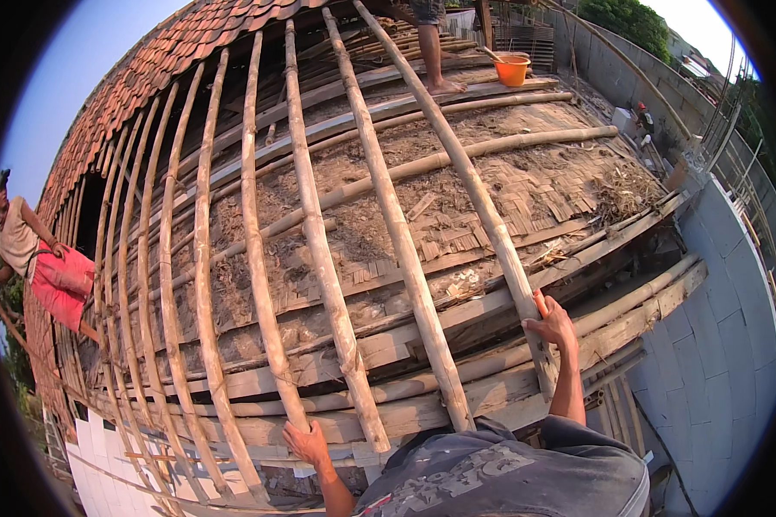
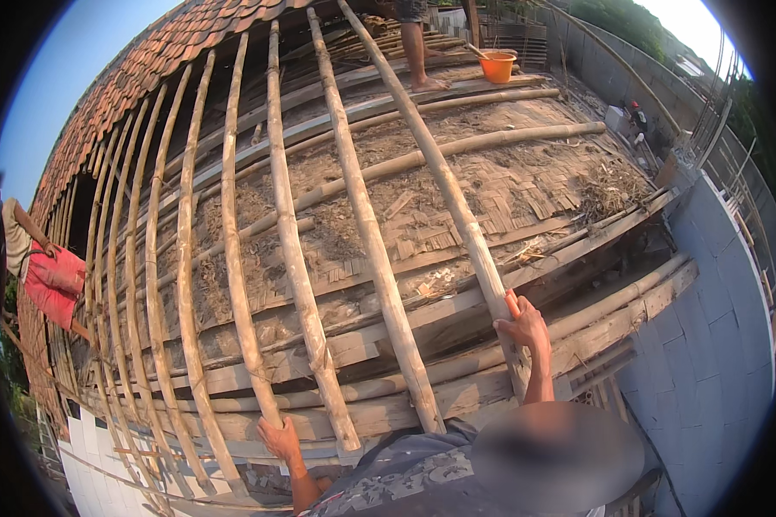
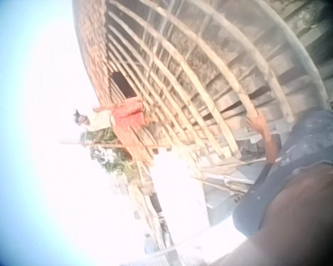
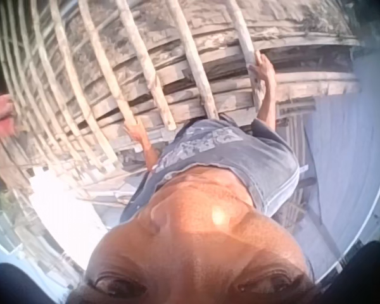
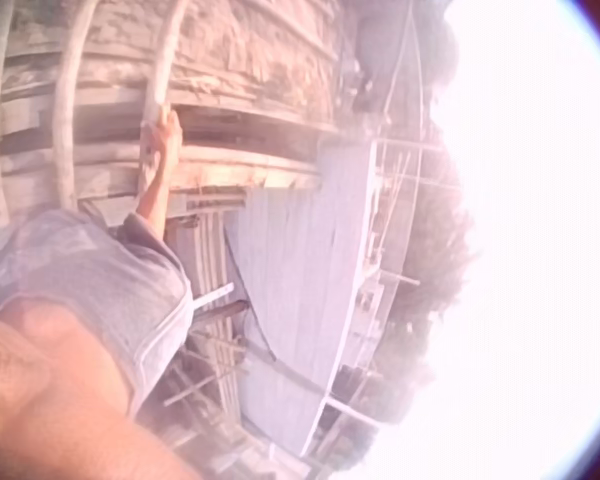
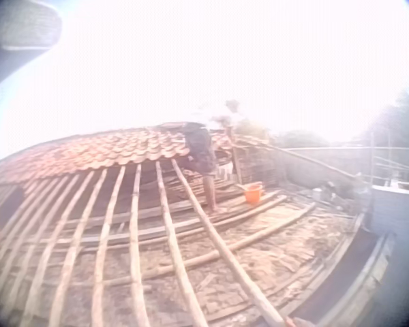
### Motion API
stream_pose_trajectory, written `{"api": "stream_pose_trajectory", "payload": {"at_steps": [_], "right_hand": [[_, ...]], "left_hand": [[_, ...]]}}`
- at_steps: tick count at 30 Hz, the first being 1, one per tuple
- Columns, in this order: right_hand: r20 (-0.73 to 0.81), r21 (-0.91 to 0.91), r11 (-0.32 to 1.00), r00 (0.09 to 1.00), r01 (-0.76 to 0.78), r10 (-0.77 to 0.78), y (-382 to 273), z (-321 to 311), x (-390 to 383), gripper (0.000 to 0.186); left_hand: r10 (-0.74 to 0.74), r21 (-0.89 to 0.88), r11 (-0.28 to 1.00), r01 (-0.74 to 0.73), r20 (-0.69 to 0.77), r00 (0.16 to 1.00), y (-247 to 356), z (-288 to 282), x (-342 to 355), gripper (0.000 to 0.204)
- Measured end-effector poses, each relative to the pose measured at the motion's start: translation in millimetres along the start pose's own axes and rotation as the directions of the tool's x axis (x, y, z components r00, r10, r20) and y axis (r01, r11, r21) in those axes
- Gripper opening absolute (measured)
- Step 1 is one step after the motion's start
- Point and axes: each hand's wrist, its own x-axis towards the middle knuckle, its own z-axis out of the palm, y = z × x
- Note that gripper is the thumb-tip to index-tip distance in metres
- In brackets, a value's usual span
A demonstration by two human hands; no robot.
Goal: The person uses pliers to twist and secure wires on a roof framework while positioning bamboo beams among the wooden structural supports.
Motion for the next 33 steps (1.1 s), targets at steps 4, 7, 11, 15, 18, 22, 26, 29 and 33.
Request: {"api": "stream_pose_trajectory", "payload": {"at_steps": [4,7,11,15,18,22,26,29,33], "right_hand": [[0.000,0.027,1.000,1.000,-0.006,0.006,-6.4,-3.2,-3.2,0.058],[0.003,0.003,1.000,1.000,0.000,0.000,-7.5,-3.3,-3.9,0.059],[0.004,0.005,1.000,1.000,-0.025,0.025,-5.9,-3.8,-3.0,0.059],[-0.010,0.021,1.000,1.000,-0.004,0.005,2.1,3.4,1.0,0.059],[-0.001,0.044,0.999,1.000,0.005,-0.005,2.5,1.9,0.2,0.060],[0.006,0.038,0.999,1.000,-0.013,0.013,-2.2,-1.5,-2.1,0.059],[0.004,0.018,1.000,1.000,0.021,-0.021,0.5,0.1,-1.4,0.060],[0.008,0.035,0.999,1.000,0.013,-0.014,0.9,0.3,-1.3,0.061],[0.013,0.035,0.999,1.000,-0.004,0.003,-1.1,-0.8,-2.2,0.061]], "left_hand": [[-0.006,0.020,1.000,0.006,0.005,1.000,1.3,-1.4,-2.0,0.062],[-0.002,0.046,0.999,0.002,-0.002,1.000,0.0,-1.5,-1.6,0.062],[0.013,0.055,0.998,-0.013,-0.008,1.000,0.5,0.4,-1.9,0.062],[0.048,0.064,0.997,-0.043,-0.067,0.997,-6.1,4.3,-3.6,0.062],[0.042,0.064,0.997,-0.038,-0.065,0.997,-1.8,2.7,-3.6,0.062],[0.011,0.047,0.999,-0.010,-0.009,1.000,2.9,-2.4,-1.8,0.063],[0.034,0.048,0.998,-0.033,-0.032,0.999,-1.3,0.2,-2.1,0.064],[-0.010,0.085,0.996,0.010,-0.004,1.000,2.8,-3.1,-3.3,0.066],[0.028,0.076,0.997,-0.026,-0.021,0.999,1.0,-2.1,-3.4,0.064]]}}
